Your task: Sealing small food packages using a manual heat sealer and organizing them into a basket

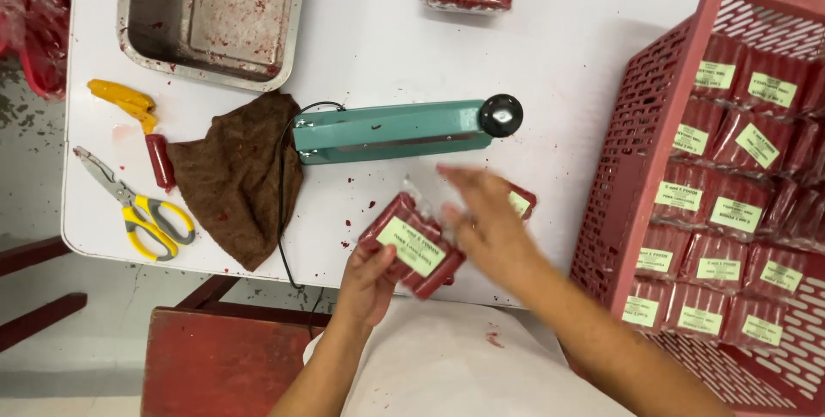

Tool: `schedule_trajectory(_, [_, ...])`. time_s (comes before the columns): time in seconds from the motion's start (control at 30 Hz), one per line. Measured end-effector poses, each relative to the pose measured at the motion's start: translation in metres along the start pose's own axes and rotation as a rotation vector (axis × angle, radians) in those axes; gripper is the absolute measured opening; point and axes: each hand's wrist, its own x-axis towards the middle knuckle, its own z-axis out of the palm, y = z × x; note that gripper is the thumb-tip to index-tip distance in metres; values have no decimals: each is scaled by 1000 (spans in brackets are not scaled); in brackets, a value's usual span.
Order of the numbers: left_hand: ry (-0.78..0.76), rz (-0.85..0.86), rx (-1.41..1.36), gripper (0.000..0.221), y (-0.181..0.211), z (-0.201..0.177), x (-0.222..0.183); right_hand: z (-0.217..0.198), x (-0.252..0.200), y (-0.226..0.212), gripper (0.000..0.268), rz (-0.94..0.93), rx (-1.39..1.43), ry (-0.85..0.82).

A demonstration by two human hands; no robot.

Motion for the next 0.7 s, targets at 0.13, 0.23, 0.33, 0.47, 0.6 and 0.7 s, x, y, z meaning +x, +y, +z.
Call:
schedule_trajectory(0.13, [108,55,172,49,3,15,-21,45,-63,-2,50,611,754,-343])
schedule_trajectory(0.23, [262,-23,393,70,-5,21,-21,82,-98,24,63,572,898,-393])
schedule_trajectory(0.33, [269,-66,726,74,-5,49,-21,65,-100,24,67,700,750,-499])
schedule_trajectory(0.47, [218,-70,940,77,-29,35,16,53,-113,44,68,792,372,-665])
schedule_trajectory(0.6, [169,-39,1369,83,-31,38,25,66,-146,91,50,857,279,-520])
schedule_trajectory(0.7, [168,21,1552,85,-30,42,19,41,-121,75,37,920,203,-292])
